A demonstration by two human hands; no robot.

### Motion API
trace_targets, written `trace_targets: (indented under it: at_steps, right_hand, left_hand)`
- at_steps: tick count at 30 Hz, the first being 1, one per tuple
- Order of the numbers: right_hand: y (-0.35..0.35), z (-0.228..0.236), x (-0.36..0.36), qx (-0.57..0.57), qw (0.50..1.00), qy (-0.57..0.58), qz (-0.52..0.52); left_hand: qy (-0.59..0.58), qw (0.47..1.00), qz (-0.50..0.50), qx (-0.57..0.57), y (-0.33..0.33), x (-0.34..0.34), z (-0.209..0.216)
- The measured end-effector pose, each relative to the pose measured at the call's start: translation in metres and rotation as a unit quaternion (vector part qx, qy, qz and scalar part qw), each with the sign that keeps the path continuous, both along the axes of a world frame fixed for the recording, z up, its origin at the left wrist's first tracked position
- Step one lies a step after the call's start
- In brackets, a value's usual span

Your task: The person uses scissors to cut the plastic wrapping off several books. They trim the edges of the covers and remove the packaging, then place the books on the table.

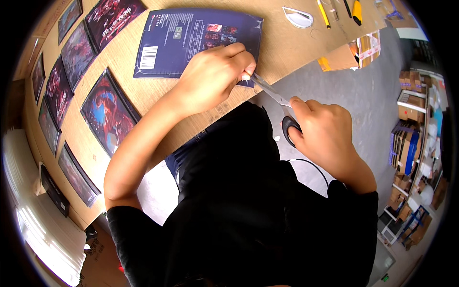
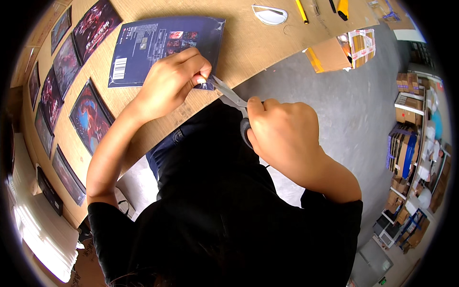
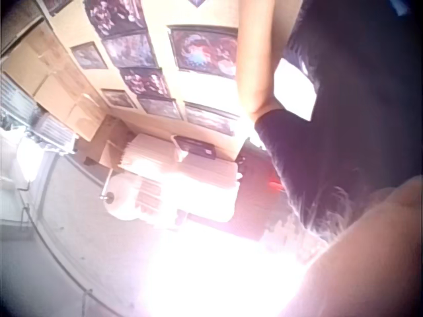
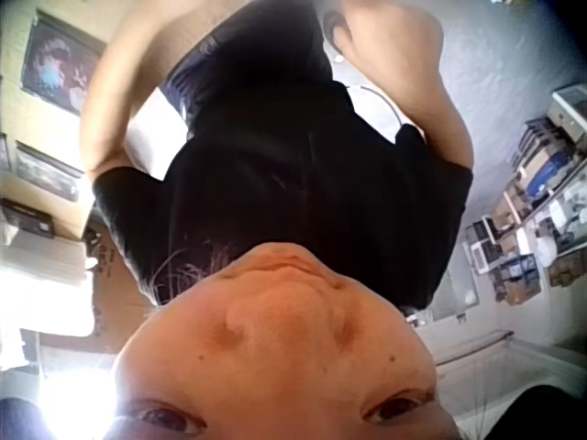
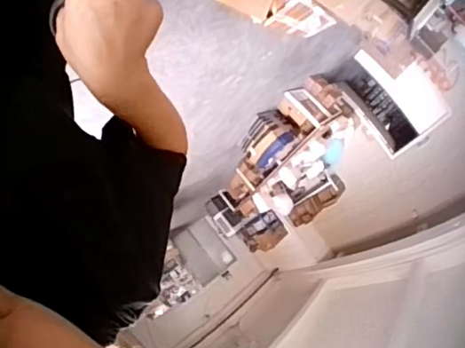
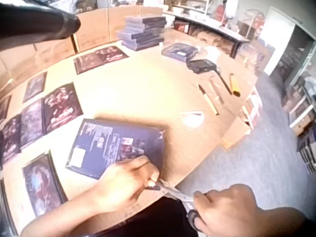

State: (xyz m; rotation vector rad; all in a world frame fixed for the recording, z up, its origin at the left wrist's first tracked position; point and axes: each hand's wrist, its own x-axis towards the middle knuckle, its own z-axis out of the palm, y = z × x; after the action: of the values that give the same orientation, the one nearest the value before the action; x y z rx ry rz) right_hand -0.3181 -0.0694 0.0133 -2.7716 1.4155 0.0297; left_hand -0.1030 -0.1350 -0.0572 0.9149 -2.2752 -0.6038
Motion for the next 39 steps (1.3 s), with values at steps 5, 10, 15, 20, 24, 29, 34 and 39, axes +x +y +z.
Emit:
trace_targets:
  at_steps: [5, 10, 15, 20, 24, 29, 34, 39]
  right_hand:
    - [0.003, -0.005, -0.001, -0.013, 1.000, -0.016, -0.002]
    - [0.004, -0.008, -0.005, -0.030, 1.000, -0.005, 0.001]
    - [0.002, -0.010, -0.010, -0.042, 0.999, -0.014, 0.003]
    - [0.004, -0.009, -0.010, -0.012, 0.999, -0.029, -0.021]
    - [0.004, -0.014, -0.011, -0.014, 0.998, -0.052, -0.030]
    - [0.005, -0.013, -0.011, -0.004, 0.997, -0.066, -0.036]
    - [0.004, -0.015, -0.008, 0.006, 0.997, -0.073, -0.028]
    - [0.008, -0.019, -0.004, -0.006, 0.997, -0.067, -0.040]
  left_hand:
    - [-0.005, 1.000, 0.004, -0.002, 0.001, -0.001, -0.001]
    - [-0.007, 1.000, 0.002, 0.001, 0.001, 0.000, 0.000]
    - [-0.003, 1.000, -0.001, 0.006, 0.001, -0.001, 0.002]
    - [0.005, 1.000, -0.005, 0.008, 0.001, 0.000, 0.002]
    - [-0.001, 1.000, -0.004, -0.002, 0.000, -0.001, 0.003]
    - [-0.006, 1.000, -0.003, 0.010, 0.001, -0.001, 0.004]
    - [-0.016, 1.000, 0.004, 0.014, 0.002, -0.001, 0.004]
    - [-0.018, 1.000, 0.006, 0.012, 0.002, -0.002, 0.004]
